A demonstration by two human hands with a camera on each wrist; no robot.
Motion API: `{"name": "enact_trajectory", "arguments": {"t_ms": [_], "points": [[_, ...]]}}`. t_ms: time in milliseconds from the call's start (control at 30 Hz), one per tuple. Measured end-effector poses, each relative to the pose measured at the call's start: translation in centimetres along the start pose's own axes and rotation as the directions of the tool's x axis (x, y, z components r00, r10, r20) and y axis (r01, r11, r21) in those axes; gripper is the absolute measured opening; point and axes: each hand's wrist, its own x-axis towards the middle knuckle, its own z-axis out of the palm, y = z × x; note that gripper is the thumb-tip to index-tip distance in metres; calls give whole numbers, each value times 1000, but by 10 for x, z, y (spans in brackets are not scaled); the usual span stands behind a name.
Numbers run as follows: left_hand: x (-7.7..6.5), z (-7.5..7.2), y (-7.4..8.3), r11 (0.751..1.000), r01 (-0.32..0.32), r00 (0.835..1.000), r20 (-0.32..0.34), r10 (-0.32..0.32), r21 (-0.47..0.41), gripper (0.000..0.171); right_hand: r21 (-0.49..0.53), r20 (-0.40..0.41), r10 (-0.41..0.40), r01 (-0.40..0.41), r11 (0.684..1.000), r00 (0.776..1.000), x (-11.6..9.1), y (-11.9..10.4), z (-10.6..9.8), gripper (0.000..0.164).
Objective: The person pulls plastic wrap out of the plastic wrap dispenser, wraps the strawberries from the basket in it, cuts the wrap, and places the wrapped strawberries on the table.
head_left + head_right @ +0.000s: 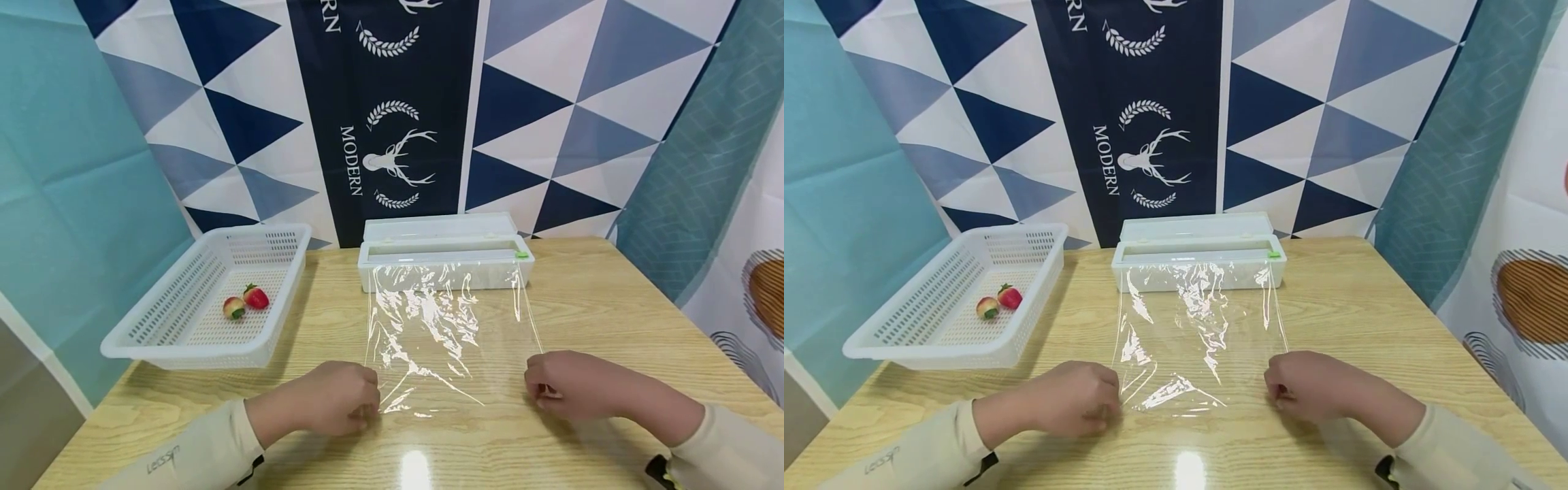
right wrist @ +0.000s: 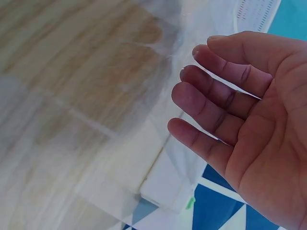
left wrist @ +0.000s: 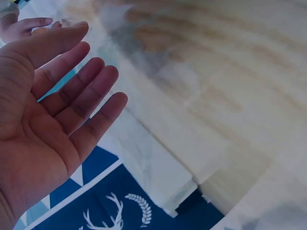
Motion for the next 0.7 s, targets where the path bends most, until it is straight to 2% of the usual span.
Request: {"name": "enact_trajectory", "arguments": {"t_ms": [200, 333, 433, 567, 700], "points": [[0, -20, -3, 998, 8, 998, -56, -12, -63, 17, -2, -35, -24, 24, 1000, 999, 6, -2, -8, 23], [-1, -40, -9, 994, -21, 995, -98, 10, -105, 21, -4, -54, -38, 38, 999, 998, 10, -3, -10, 18], [-2, -57, -16, 991, -14, 990, -138, -4, -130, 21, -2, -53, -49, 49, 999, 997, 12, -5, -10, 18], [-7, -82, -32, 978, 88, 979, -165, -120, -189, 21, 12, -26, -38, 38, 999, 999, 15, -6, -9, 17], [-13, -101, -56, 931, 197, 951, -172, -258, -307, 22, 24, -2, -16, 16, 1000, 1000, 18, -8, -9, 17]]}}
